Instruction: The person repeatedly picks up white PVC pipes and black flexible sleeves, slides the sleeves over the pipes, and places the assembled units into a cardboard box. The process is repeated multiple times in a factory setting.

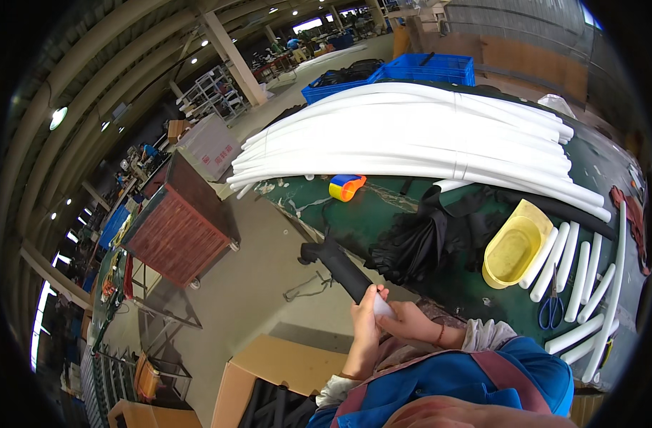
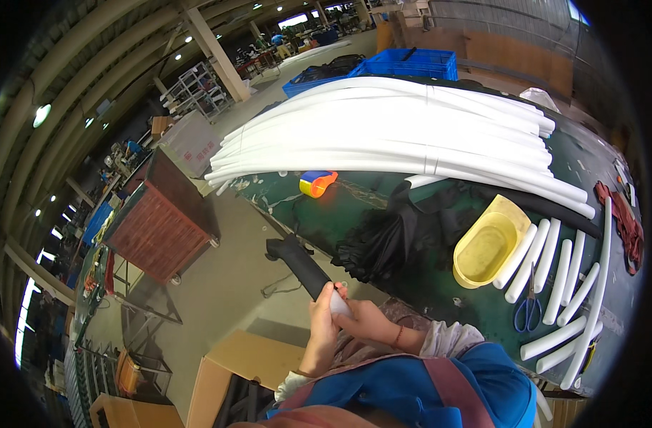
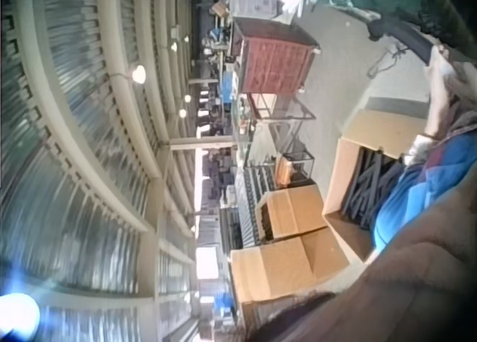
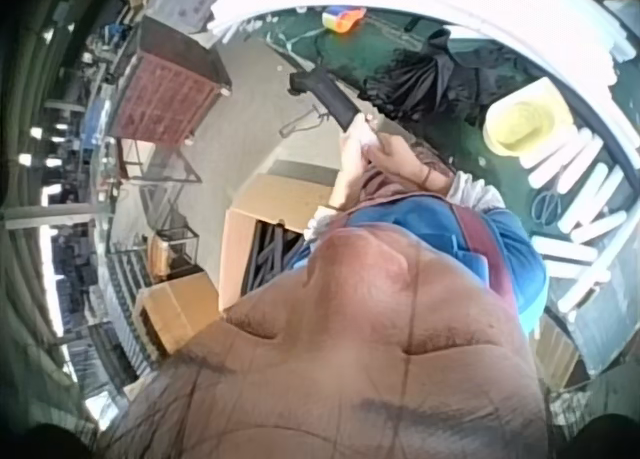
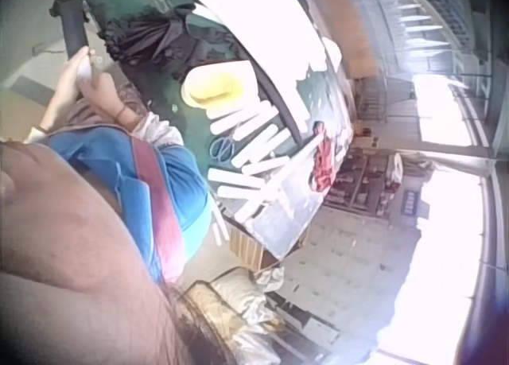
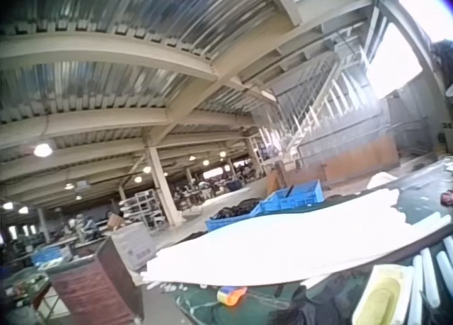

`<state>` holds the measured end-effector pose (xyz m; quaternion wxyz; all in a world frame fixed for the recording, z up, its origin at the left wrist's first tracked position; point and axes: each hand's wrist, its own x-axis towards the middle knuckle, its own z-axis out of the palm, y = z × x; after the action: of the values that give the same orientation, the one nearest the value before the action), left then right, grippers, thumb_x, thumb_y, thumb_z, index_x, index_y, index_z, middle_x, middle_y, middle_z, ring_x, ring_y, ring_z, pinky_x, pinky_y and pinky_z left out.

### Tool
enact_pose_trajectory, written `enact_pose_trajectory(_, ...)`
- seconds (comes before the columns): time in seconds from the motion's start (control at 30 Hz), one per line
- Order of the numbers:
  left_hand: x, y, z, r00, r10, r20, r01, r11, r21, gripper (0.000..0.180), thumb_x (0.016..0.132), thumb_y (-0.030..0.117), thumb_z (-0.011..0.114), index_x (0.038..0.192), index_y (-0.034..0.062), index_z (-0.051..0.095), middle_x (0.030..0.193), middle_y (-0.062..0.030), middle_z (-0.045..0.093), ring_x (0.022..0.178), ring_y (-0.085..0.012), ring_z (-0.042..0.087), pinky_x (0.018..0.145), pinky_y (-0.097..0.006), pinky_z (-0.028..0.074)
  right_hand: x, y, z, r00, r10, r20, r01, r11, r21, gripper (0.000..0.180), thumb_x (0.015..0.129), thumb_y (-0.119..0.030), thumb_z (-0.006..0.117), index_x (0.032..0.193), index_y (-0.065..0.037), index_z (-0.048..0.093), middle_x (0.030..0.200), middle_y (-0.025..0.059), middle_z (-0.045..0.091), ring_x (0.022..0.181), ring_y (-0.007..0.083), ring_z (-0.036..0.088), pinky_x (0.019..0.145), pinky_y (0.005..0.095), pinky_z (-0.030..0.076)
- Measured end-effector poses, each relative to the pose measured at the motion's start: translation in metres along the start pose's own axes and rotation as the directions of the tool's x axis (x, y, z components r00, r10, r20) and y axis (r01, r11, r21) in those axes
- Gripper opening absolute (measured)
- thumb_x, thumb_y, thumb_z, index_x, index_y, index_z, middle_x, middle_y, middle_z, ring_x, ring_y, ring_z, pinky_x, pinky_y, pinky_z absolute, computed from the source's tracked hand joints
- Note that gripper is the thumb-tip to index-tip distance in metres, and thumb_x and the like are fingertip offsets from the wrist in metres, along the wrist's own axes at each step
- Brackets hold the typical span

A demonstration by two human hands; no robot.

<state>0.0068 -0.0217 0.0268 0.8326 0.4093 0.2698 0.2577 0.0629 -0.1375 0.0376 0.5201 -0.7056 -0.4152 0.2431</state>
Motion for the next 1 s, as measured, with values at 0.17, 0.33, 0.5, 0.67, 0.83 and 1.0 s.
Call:
enact_pose_trajectory(0.17, -0.004, -0.007, -0.003, 0.975, -0.039, 0.219, 0.064, 0.992, -0.106, 0.034, 0.094, 0.034, 0.051, 0.11, 0.0037, 0.053, 0.102, -0.0116, 0.063, 0.096, -0.0212, 0.06, 0.084, -0.037, 0.049, 0.008, 0.008, -0.007, 0.998, -0.061, -0.022, 0.062, 0.998, 0.02, 0.042, 0.083, -0.033, 0.058, 0.096, 0.007, 0.059, 0.081, 0.0251, 0.063, 0.077, 0.0394, 0.064, 0.068, 0.0426, 0.05)
enact_pose_trajectory(0.33, 0.028, 0.031, -0.02, 0.961, 0.127, 0.246, -0.041, 0.945, -0.325, 0.037, 0.094, 0.036, 0.052, 0.113, 0.0044, 0.049, 0.105, -0.0118, 0.061, 0.089, -0.0229, 0.06, 0.079, -0.038, 0.052, 0.002, -0.006, -0.013, 0.99, 0.027, 0.135, -0.016, 0.996, -0.086, 0.044, 0.085, -0.037, 0.058, 0.096, 0.006, 0.06, 0.078, 0.0241, 0.063, 0.074, 0.0363, 0.064, 0.066, 0.0406, 0.048)
enact_pose_trajectory(0.5, 0.01, 0.014, 0.006, 0.998, 0.039, 0.056, -0.037, 0.999, -0.038, 0.013, 0.084, 0.009, 0.064, 0.089, -0.001, 0.058, 0.085, -0.0121, 0.064, 0.077, -0.0203, 0.063, 0.07, -0.031, 0.053, 0.011, -0.004, 0.01, 0.991, 0.016, -0.136, 0.019, 0.967, 0.252, 0.036, 0.085, -0.031, 0.061, 0.093, 0.005, 0.06, 0.076, 0.0229, 0.062, 0.071, 0.0351, 0.063, 0.063, 0.039, 0.048)
enact_pose_trajectory(0.67, -0.005, -0.003, -0.013, 0.956, -0.151, 0.25, 0.188, 0.974, -0.129, 0.029, 0.093, 0.028, 0.053, 0.096, -0.0003, 0.057, 0.101, -0.0141, 0.062, 0.097, -0.0222, 0.06, 0.083, -0.034, 0.048, 0.008, 0.005, 0.014, 0.984, -0.06, -0.167, 0.075, 0.994, 0.079, 0.04, 0.083, -0.032, 0.062, 0.099, 0.005, 0.058, 0.08, 0.0259, 0.062, 0.077, 0.0383, 0.064, 0.065, 0.0409, 0.049)
enact_pose_trajectory(0.83, 0.006, 0.016, -0.019, 0.975, 0.012, 0.221, 0.065, 0.939, -0.338, 0.04, 0.093, 0.037, 0.052, 0.113, 0.0028, 0.049, 0.112, -0.013, 0.059, 0.099, -0.0256, 0.059, 0.088, -0.042, 0.047, 0.01, -0.005, -0.01, 0.997, -0.016, 0.081, 0.022, 0.997, -0.074, 0.05, 0.083, -0.039, 0.064, 0.106, 0.005, 0.055, 0.084, 0.0258, 0.063, 0.081, 0.0385, 0.064, 0.069, 0.0406, 0.05)
enact_pose_trajectory(1.0, 0.023, 0.058, -0.022, 0.968, 0.183, 0.172, -0.112, 0.928, -0.355, 0.029, 0.09, 0.019, 0.06, 0.111, 0.0033, 0.049, 0.092, -0.0088, 0.059, 0.078, -0.0192, 0.058, 0.072, -0.037, 0.052, -0.018, 0.004, -0.02, 0.974, -0.027, 0.226, 0.021, 0.999, 0.031, 0.053, 0.084, -0.042, 0.064, 0.106, 0.005, 0.056, 0.082, 0.0209, 0.066, 0.079, 0.0311, 0.067, 0.071, 0.0375, 0.051)
